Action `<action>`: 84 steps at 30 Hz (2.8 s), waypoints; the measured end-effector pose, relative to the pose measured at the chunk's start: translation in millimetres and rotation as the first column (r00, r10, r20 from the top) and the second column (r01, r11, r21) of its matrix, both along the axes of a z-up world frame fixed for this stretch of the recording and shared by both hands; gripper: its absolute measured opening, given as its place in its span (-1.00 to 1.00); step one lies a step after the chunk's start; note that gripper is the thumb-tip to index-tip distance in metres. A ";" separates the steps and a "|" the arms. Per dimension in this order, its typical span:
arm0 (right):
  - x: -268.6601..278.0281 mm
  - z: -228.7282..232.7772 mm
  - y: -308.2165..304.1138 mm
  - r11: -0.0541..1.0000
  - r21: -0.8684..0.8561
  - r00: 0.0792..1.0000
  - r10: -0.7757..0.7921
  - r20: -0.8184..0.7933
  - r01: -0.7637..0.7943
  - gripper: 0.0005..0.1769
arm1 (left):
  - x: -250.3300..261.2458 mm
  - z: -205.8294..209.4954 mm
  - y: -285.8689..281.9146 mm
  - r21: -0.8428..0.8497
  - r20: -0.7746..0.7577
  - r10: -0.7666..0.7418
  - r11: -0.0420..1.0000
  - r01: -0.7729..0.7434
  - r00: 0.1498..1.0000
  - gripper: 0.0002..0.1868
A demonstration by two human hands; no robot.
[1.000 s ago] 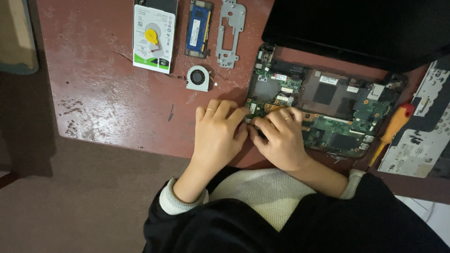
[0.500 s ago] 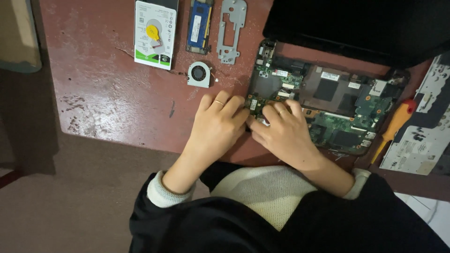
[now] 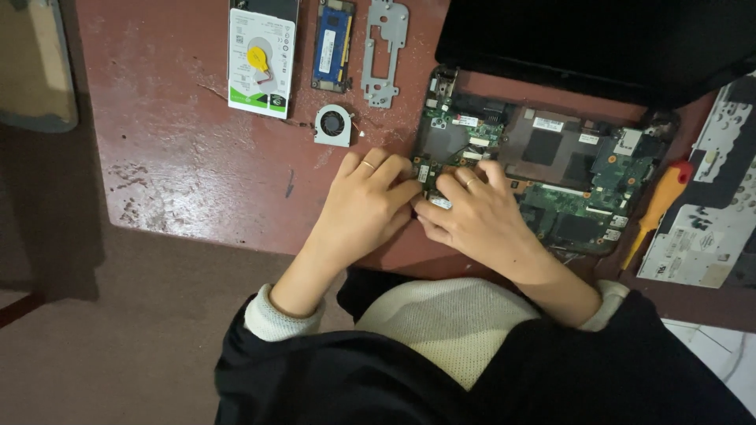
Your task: The person uses a yellow plastic pry tool to remove screws and detach components from a disassembled laptop motherboard. They remove a cooling fan and a small circuit board, placing them on the table next to other parts like a hard drive and RAM stick.
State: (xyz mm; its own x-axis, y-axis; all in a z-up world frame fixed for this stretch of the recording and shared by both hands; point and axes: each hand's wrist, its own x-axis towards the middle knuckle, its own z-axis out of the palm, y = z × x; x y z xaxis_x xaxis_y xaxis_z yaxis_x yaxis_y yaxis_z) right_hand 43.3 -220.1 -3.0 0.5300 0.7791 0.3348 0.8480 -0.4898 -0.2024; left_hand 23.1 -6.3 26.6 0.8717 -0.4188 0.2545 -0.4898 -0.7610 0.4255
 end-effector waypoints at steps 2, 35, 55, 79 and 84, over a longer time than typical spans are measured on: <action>2.9 5.7 0.5 1.000 -0.012 1.000 0.006 -0.006 -0.006 -0.83 | 0.8 -2.2 1.6 0.002 -0.007 -0.012 1.000 0.012 1.000 -0.87; 3.9 -2.5 -15.6 0.947 0.311 0.947 0.021 -0.321 0.084 -0.79 | 15.6 1.0 8.6 -0.176 0.005 -0.167 0.970 0.165 0.986 -0.87; 13.4 35.1 9.2 0.991 0.000 0.987 -0.135 0.089 0.135 -0.90 | 11.1 3.9 15.6 -0.097 -0.063 -0.004 0.995 -0.002 0.998 -0.22; 18.5 18.5 11.3 0.989 0.115 0.994 -0.082 -0.067 0.090 -0.93 | 17.5 11.4 2.0 0.222 -0.128 -0.019 0.974 0.047 0.992 -0.25; 15.9 8.9 15.2 0.987 0.133 0.995 -0.086 -0.054 0.093 -0.91 | 17.0 9.4 1.9 0.237 -0.105 -0.028 0.970 0.052 0.994 -0.26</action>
State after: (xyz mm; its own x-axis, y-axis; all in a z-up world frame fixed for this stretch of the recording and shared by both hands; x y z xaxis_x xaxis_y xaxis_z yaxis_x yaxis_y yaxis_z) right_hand 59.1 -205.0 5.8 0.6137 0.6769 0.4064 0.7895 -0.5287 -0.3116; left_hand 40.1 -4.4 36.1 0.8687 -0.4922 0.0553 -0.4865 -0.8270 0.2817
